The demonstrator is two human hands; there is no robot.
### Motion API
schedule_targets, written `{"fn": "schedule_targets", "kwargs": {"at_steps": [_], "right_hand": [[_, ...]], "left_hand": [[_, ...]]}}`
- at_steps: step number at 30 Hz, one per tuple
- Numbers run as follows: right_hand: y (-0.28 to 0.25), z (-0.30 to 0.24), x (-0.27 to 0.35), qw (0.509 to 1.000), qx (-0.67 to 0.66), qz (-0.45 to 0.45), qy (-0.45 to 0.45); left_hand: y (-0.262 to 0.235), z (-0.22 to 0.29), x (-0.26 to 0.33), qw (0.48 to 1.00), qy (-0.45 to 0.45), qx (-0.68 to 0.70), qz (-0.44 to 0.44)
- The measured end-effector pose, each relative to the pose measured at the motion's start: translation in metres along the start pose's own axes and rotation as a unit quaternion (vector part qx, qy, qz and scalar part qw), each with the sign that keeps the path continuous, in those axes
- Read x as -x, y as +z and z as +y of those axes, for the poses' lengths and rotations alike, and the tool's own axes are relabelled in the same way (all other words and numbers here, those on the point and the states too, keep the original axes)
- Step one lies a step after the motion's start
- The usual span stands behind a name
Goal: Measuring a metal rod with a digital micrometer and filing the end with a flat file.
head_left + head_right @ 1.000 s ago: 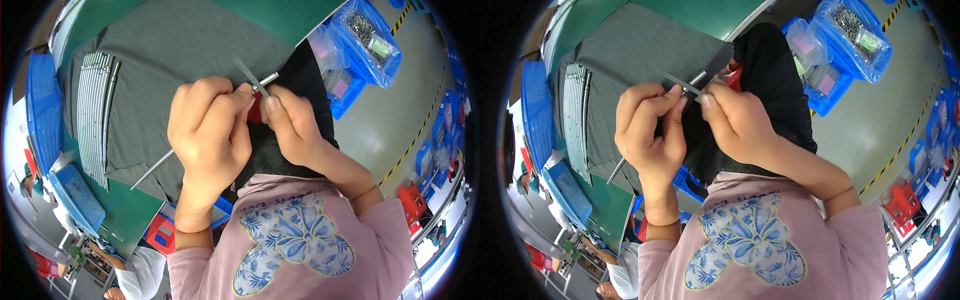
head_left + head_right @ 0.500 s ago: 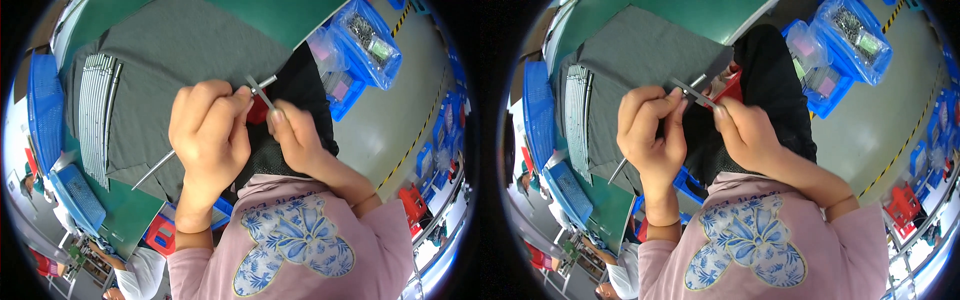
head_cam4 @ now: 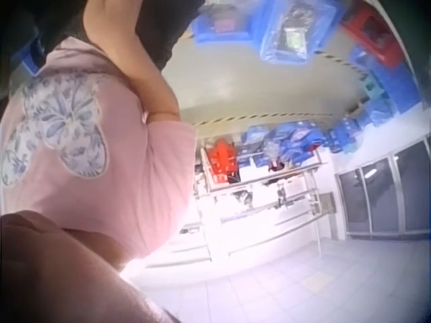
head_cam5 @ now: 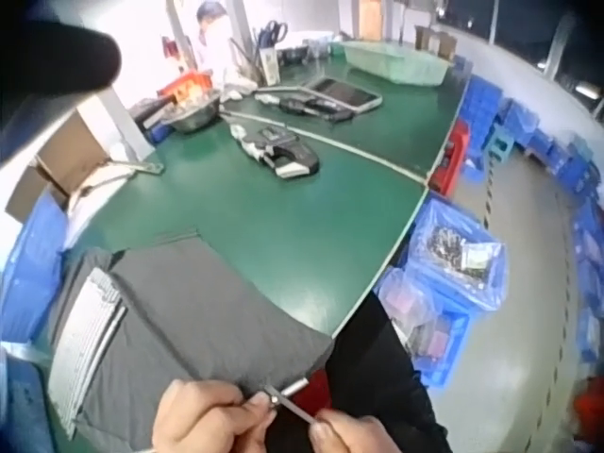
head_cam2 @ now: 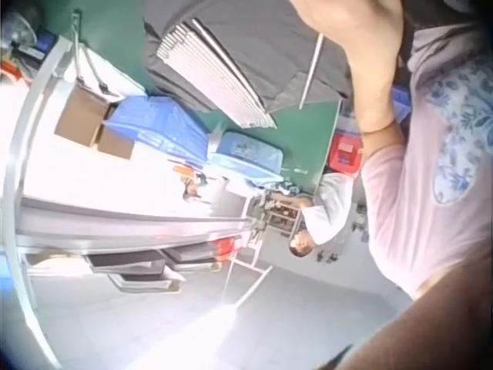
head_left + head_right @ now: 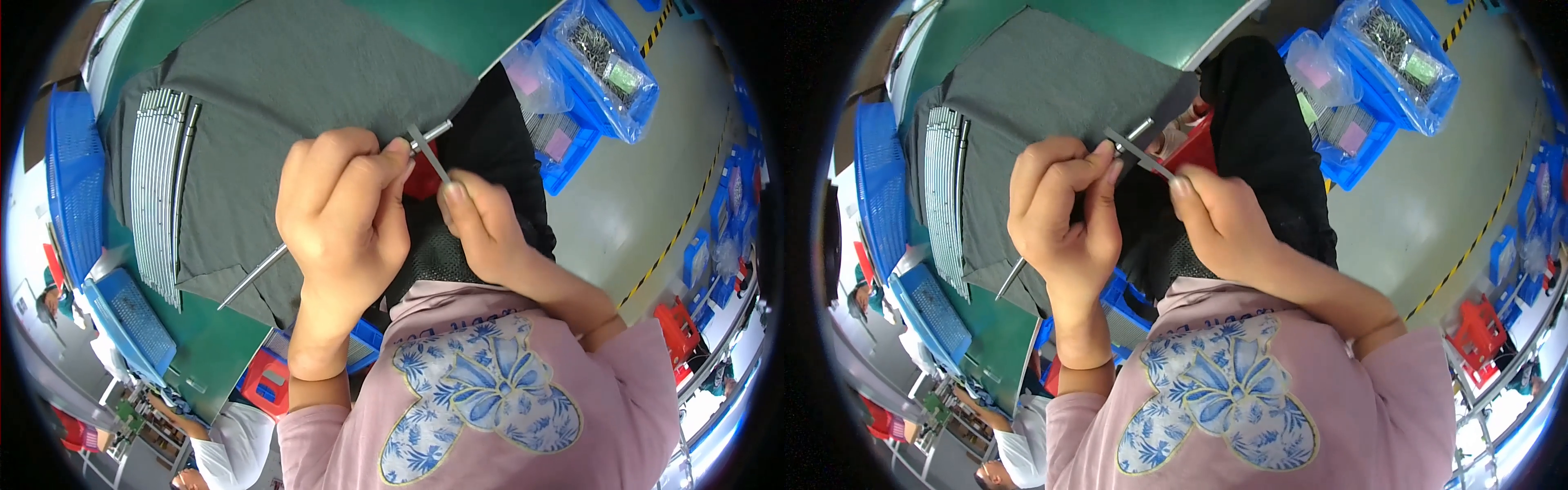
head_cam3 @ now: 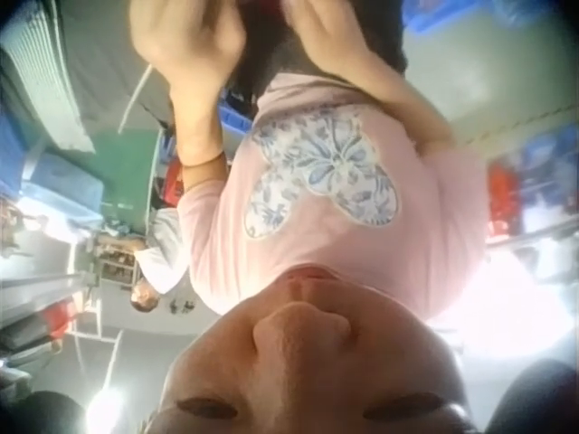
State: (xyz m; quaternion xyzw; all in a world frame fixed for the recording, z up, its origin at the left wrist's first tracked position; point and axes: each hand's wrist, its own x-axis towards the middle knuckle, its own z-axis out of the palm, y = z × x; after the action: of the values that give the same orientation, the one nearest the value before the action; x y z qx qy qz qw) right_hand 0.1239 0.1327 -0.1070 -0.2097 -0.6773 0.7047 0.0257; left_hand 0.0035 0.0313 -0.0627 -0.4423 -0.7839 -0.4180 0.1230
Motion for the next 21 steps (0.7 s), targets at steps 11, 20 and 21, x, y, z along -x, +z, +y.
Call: {"fn": "schedule_targets", "kwargs": {"at_steps": [11,20,21], "right_hand": [[-0.002,-0.018,-0.014,0.997,0.041,0.017,-0.060],[0.002,-0.019,-0.023,0.994,0.040,0.024,-0.103],[0.005,-0.025,-0.028,0.991,0.024,0.024,-0.131]], "left_hand": [[-0.001,0.000,0.001,1.000,0.016,-0.015,-0.002],[-0.002,0.000,-0.001,1.000,0.011,-0.014,-0.008],[-0.002,0.002,0.001,1.000,0.011,-0.010,-0.011]]}}
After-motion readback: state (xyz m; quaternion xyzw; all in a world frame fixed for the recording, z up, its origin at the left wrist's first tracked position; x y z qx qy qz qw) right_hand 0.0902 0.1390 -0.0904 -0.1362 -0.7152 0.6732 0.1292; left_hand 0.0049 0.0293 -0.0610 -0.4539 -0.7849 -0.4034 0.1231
